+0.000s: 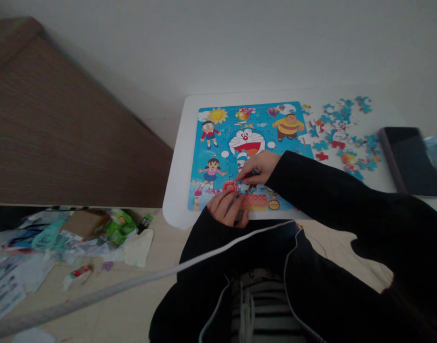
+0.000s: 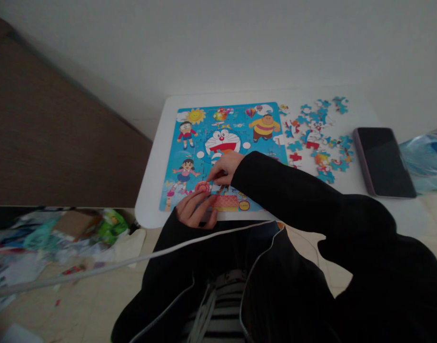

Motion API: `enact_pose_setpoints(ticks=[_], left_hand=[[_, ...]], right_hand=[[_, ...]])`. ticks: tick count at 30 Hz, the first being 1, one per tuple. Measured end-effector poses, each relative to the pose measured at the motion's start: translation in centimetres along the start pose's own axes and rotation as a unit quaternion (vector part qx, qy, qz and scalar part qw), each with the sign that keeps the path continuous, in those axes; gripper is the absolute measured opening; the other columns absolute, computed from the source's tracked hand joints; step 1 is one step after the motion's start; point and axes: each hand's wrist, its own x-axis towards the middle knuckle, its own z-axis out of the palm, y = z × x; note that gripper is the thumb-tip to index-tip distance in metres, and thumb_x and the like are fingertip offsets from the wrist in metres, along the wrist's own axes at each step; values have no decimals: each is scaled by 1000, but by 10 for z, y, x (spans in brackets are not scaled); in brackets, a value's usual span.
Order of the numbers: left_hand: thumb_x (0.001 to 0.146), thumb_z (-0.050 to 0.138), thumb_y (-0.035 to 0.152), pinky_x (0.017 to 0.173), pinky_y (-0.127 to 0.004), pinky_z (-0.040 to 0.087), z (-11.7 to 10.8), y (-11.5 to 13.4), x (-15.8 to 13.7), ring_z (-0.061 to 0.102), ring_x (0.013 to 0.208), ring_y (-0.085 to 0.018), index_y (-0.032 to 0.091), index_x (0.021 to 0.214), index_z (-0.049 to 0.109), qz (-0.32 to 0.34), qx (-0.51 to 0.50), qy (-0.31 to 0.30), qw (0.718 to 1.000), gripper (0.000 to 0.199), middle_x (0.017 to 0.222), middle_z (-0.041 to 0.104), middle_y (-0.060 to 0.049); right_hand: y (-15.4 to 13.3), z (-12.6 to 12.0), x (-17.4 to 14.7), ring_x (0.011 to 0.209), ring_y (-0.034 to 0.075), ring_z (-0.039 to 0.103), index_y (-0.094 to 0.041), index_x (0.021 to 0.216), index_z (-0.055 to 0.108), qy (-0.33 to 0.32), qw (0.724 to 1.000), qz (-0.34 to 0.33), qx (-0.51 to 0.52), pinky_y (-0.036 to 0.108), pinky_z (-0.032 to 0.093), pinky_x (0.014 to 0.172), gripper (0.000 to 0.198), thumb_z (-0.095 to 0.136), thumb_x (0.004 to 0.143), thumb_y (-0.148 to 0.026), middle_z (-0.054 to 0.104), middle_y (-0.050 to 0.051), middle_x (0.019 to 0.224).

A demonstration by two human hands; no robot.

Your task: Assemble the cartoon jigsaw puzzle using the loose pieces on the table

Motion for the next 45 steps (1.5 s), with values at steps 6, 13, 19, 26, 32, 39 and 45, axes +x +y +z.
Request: enact_pose_setpoints(ticks=[6,13,19,26,32,39,45], left_hand=[[81,54,26,78,-33,55,1,0,0,65,90,-22,14,96,66,-2,-1,5,1000,23,93,69,-11],[81,57,27,84,-37,51,-9,7,4,65,96,-24,12,104,66,-29,14,-73,997,29,102,71,-13],[83,59,26,92,-38,46,-19,16,8,63,103,-23,13,110,64,-54,16,-127,990,31,109,70,-10],[83,59,29,93,-39,45,-18,19,13,63,102,-24,14,108,66,-41,0,-153,987,30,109,69,-9],[84,57,32,94,-39,44,-13,22,18,63,102,-24,14,110,66,-43,3,-160,986,33,111,69,-9],[85,55,33,92,-40,47,-7,24,18,62,100,-25,10,108,66,-35,-5,-152,988,34,107,70,-9],[82,60,30,93,-41,48,-12,24,20,62,103,-25,12,109,65,-47,-19,-161,986,33,109,70,-9]], right_hand=[[-4,3,-17,74,13,65,-20,100,72,32,998,23,-45,23,47,66,22,61,83,-27,73,4,87],[-2,38,-35,81,17,66,-19,102,69,116,990,7,-76,28,51,75,28,69,76,-31,72,4,86],[-17,41,-49,85,15,66,-20,103,69,171,984,34,-48,27,50,78,23,60,84,-29,72,4,90],[-19,34,-57,80,14,66,-20,103,69,178,978,107,-22,24,51,73,25,61,79,-26,73,3,91],[0,40,-53,72,13,65,-23,92,72,215,972,93,-24,24,50,70,22,61,73,-24,73,0,81],[16,44,-54,71,14,65,-24,86,72,237,971,25,-15,26,50,73,21,55,76,-28,73,0,79],[17,43,-57,72,15,65,-25,83,72,226,974,13,-30,30,49,77,19,54,78,-31,72,0,78]])
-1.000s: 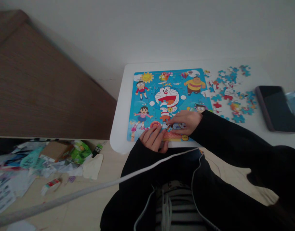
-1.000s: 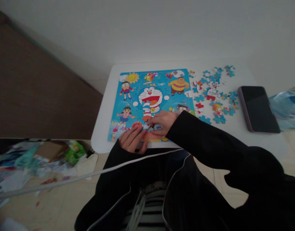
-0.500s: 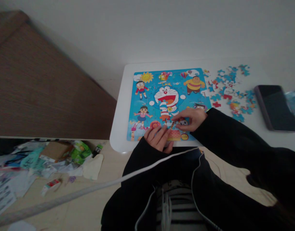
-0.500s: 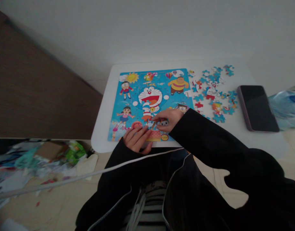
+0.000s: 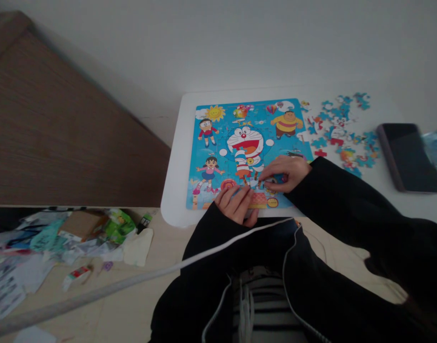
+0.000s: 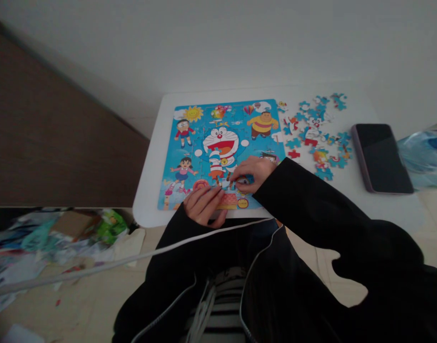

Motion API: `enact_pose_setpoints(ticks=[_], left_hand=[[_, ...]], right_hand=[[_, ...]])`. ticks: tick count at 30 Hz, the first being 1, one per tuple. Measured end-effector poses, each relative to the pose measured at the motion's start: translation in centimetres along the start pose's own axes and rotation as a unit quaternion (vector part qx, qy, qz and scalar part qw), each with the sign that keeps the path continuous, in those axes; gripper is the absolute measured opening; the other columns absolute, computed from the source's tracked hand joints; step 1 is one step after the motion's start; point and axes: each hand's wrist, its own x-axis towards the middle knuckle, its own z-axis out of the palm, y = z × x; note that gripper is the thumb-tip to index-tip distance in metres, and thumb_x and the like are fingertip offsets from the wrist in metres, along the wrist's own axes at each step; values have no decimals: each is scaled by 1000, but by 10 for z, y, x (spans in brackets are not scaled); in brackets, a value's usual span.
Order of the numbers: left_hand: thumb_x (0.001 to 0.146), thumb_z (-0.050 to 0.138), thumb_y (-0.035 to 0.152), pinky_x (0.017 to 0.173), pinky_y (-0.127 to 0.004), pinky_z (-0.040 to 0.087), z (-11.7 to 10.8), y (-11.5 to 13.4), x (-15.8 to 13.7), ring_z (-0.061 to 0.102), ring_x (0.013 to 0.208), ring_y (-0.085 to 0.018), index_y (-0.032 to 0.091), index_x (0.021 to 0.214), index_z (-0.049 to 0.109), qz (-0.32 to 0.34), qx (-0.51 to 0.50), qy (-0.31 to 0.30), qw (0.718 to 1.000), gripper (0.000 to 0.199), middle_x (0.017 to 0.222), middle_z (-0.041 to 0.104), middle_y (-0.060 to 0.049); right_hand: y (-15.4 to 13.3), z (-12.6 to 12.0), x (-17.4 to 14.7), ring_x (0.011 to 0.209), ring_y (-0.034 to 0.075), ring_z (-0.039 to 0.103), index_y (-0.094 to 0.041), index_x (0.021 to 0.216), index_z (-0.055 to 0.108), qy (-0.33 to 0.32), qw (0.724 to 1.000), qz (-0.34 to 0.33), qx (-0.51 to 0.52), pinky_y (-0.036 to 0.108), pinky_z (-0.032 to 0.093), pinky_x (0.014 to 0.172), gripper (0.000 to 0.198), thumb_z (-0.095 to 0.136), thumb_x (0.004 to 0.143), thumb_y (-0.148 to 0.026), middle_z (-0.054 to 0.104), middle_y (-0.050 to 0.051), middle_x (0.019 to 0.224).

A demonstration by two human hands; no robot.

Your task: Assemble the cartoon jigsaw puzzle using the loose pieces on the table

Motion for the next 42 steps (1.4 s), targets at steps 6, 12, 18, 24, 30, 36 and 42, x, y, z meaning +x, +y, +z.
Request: enact_pose_setpoints(ticks=[6,12,18,24,30,36,42], left_hand=[[82,59,31,93,-41,47,2,1,1,61,107,-26,13,110,65,-3,9,-14,1000,34,114,68,-10],[85,55,34,92,-41,47,7,-3,-1,62,104,-26,12,109,65,16,23,1,1000,35,113,68,-10],[83,58,30,92,-41,47,1,1,2,62,105,-26,12,109,65,-5,14,-16,1000,33,110,69,-10],[81,61,29,90,-38,49,0,-4,-1,63,99,-24,13,105,67,16,18,27,999,29,100,72,-8],[79,59,30,85,-36,47,4,-10,-3,64,89,-22,18,107,66,91,44,64,993,31,94,73,-4],[80,58,28,86,-36,44,2,-6,-1,64,88,-21,14,100,68,92,41,54,994,26,94,73,-6],[83,51,32,90,-36,46,14,-2,1,64,95,-22,14,105,66,75,47,66,994,32,103,71,-8]], right_hand=[[3,1,0,72,15,64,-26,82,73,-15,1000,-13,-23,30,49,75,20,54,78,-30,72,2,82],[0,-5,-4,73,15,64,-26,84,74,22,999,5,-27,30,49,74,21,56,79,-36,72,1,81],[-4,-10,-7,70,15,62,-26,83,74,27,997,59,-42,29,48,69,21,55,82,-34,70,2,77],[-3,-11,-7,69,14,61,-26,86,74,22,997,39,-59,28,48,69,27,50,86,-36,70,2,78],[1,-5,-8,75,16,60,-27,92,74,3,995,56,-82,30,48,73,25,53,84,-38,69,3,85],[1,-2,-3,77,16,60,-26,97,74,18,997,-4,-78,29,47,75,26,52,88,-36,68,5,88],[-3,-13,-4,73,14,61,-25,99,73,5,996,64,-62,25,46,67,25,51,88,-31,69,3,83]])
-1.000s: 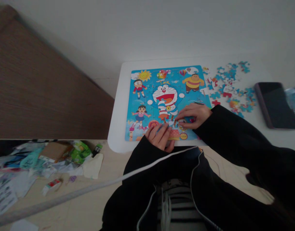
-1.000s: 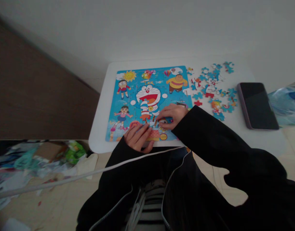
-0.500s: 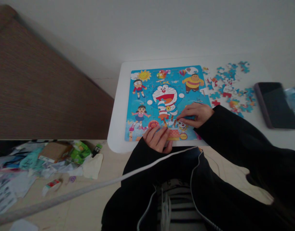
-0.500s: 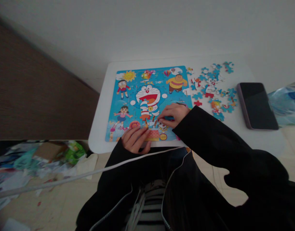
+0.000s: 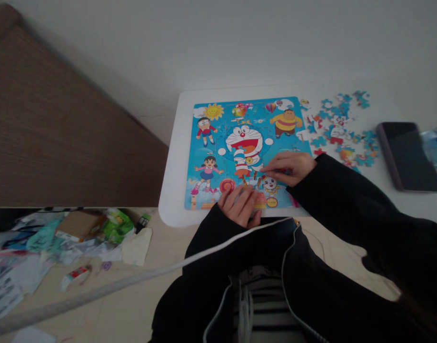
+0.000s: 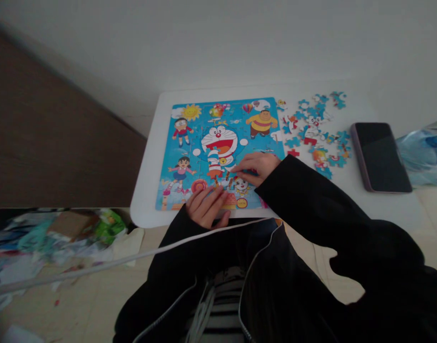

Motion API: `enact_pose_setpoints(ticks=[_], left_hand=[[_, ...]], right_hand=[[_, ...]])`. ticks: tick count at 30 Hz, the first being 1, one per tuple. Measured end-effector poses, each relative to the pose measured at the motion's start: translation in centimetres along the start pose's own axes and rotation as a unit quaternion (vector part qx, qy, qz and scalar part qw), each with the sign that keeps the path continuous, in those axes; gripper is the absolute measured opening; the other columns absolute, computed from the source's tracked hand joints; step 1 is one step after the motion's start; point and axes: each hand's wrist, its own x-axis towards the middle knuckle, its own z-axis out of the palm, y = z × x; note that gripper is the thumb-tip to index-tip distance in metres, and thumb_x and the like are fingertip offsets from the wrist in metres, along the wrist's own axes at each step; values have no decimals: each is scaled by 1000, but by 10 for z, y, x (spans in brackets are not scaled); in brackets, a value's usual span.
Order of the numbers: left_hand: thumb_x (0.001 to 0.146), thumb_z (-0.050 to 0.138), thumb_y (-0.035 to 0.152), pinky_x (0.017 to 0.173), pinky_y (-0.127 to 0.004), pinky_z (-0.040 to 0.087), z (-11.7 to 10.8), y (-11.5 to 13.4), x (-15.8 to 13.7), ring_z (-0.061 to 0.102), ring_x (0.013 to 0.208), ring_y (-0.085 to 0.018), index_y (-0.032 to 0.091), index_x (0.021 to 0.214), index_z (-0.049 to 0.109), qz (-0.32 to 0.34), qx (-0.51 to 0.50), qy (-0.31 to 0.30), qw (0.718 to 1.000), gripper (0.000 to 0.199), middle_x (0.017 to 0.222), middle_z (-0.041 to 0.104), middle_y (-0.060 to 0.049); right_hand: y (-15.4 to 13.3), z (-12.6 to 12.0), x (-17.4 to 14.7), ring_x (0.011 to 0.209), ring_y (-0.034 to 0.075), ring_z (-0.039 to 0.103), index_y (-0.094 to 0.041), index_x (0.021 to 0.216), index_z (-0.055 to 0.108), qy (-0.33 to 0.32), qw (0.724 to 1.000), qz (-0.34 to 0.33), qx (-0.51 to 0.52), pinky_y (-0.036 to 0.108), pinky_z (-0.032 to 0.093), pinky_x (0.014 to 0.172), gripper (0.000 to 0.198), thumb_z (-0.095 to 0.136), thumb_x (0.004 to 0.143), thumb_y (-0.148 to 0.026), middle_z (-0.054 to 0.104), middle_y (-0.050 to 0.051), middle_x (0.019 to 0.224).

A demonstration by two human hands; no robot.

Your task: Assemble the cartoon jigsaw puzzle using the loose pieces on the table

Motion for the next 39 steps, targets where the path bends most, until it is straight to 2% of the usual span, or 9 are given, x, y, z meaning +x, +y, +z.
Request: enact_pose_setpoints(ticks=[4,13,18,22,24,27,31,35,39], left_hand=[[86,46,34,97,-38,41,13,5,-3,63,100,-23,14,109,64,-33,-7,38,999,36,105,71,-8],[86,47,34,98,-40,36,20,7,-5,64,99,-25,13,115,62,-34,-32,49,998,38,103,71,-10],[86,49,32,92,-37,42,7,5,0,67,91,-21,15,106,66,-5,-20,22,1000,32,98,73,-6],[83,53,26,90,-34,43,-2,2,1,66,83,-18,14,100,68,23,-30,17,999,26,91,74,-4],[82,53,26,90,-34,42,-2,2,-1,66,83,-18,13,100,68,28,-30,19,999,27,91,74,-5],[83,50,28,90,-34,41,1,2,-3,67,82,-18,14,100,68,26,-21,25,999,28,91,74,-5],[83,49,29,90,-34,41,1,3,-2,67,82,-18,14,98,68,21,-9,27,999,28,91,74,-6],[82,51,28,91,-35,40,0,3,0,67,83,-19,14,99,68,15,-2,18,1000,28,93,74,-6],[83,50,28,92,-35,40,2,4,0,67,85,-19,15,100,67,12,-1,31,999,28,93,74,-6]], right_hand=[[3,2,-3,63,11,59,-23,90,74,-12,999,-7,33,23,45,60,22,55,84,-30,69,3,77],[-6,-9,-7,73,12,63,-21,92,73,-41,998,4,47,22,48,68,21,55,87,-30,69,4,85],[0,6,-8,68,13,61,-23,95,73,20,999,-35,24,24,47,63,25,57,83,-38,68,3,79],[1,18,-4,73,16,62,-20,101,71,78,993,-91,-15,30,48,69,34,57,82,-44,69,7,88],[-1,19,-1,79,17,63,-20,107,69,58,991,-116,-23,32,48,74,36,55,83,-43,70,7,95],[-8,13,4,89,17,64,-18,117,63,-21,991,-135,-14,33,48,81,36,53,86,-35,70,7,101],[-17,2,9,87,17,64,-18,119,62,-71,993,-98,12,31,49,79,37,58,84,-29,70,7,98],[-22,5,10,66,10,60,-18,110,68,-53,992,-11,115,21,49,61,34,63,78,-25,69,3,85],[-23,13,9,52,7,55,-18,91,74,-28,975,66,208,19,47,52,22,66,71,-25,66,0,68]])
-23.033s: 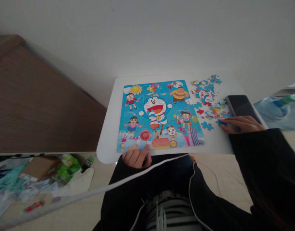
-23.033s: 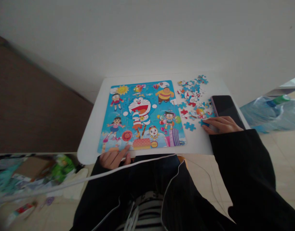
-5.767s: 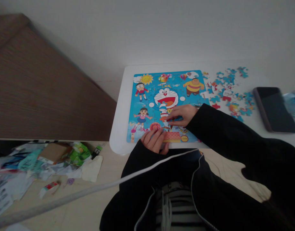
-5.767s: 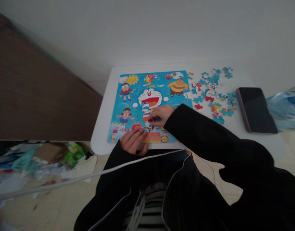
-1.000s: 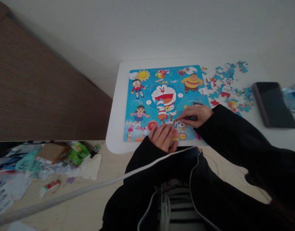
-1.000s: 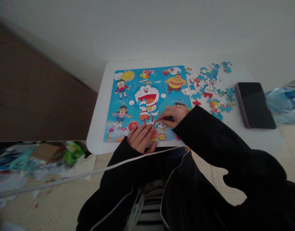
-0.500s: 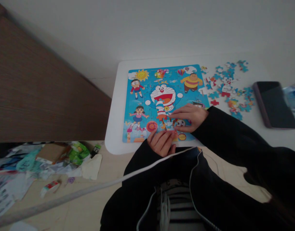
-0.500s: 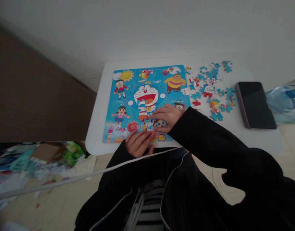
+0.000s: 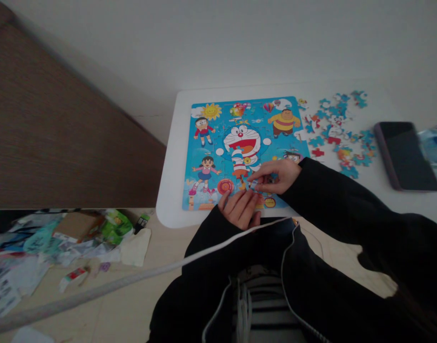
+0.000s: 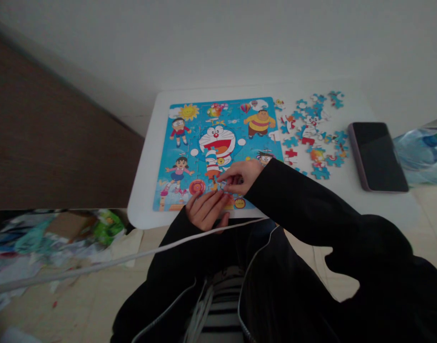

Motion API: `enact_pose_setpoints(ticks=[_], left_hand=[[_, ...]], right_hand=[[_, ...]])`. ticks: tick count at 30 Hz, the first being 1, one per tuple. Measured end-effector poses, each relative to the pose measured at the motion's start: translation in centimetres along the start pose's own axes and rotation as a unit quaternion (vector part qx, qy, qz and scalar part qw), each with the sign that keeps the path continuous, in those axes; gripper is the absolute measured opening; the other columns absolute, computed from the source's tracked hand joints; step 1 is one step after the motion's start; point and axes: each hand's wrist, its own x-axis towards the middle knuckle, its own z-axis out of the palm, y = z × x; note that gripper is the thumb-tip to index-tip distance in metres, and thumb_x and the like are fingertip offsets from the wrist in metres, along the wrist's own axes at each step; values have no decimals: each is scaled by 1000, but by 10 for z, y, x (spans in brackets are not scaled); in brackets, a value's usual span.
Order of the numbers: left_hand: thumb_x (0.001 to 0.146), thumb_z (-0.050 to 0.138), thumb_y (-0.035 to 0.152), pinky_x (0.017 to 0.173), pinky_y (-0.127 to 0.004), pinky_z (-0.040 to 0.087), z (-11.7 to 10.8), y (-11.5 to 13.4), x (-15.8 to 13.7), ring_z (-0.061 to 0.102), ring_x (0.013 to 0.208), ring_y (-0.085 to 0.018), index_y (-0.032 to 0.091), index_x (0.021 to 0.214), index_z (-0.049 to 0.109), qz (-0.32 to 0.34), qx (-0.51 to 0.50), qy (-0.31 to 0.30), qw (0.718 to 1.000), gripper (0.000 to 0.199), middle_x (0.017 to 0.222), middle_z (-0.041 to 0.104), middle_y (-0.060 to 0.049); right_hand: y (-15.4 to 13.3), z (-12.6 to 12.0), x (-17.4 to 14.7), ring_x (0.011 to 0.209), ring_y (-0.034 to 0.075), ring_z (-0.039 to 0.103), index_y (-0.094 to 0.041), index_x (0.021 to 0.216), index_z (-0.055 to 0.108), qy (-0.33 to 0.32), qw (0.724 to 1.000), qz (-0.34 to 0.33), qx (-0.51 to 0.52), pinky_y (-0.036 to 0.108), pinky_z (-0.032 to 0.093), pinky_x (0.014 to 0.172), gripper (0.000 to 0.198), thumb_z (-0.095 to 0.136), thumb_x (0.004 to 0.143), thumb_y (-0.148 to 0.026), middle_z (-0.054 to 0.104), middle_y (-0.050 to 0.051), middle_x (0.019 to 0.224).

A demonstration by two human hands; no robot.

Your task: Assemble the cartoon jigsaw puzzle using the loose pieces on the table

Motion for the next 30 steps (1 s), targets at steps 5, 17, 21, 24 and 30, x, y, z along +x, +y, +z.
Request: enact_pose_setpoints(ticks=[5,17,21,24,30], left_hand=[[84,49,28,90,-35,42,-3,0,3,66,87,-20,14,100,67,-12,14,-12,1000,28,96,73,-8],[89,52,28,72,-32,53,17,-6,21,64,77,-21,15,90,72,-66,7,7,998,24,91,73,-7],[93,44,19,75,-29,53,26,-8,17,62,78,-18,16,88,73,-76,-36,31,996,29,93,73,-8],[94,40,16,80,-31,53,26,-10,13,64,86,-19,15,90,73,-85,-55,6,995,33,95,73,-10],[98,37,26,77,-31,56,30,-15,9,67,87,-17,19,82,73,-92,-91,30,991,40,88,74,-7]], right_hand=[[-4,-2,1,48,10,56,-18,79,71,33,985,122,114,20,46,43,22,70,66,-36,64,-1,58],[-10,1,-23,46,10,56,-22,66,67,118,990,56,-61,22,45,46,28,58,80,-44,63,-2,53],[1,-8,-25,60,11,62,-24,79,72,138,979,-65,-136,22,49,56,19,58,83,-36,70,0,71],[10,-7,-24,68,12,64,-23,84,73,141,972,-111,-150,22,50,60,18,57,85,-32,71,2,78],[16,-1,-24,63,10,62,-22,84,73,174,961,-147,-156,21,49,57,20,55,86,-30,71,2,78]])
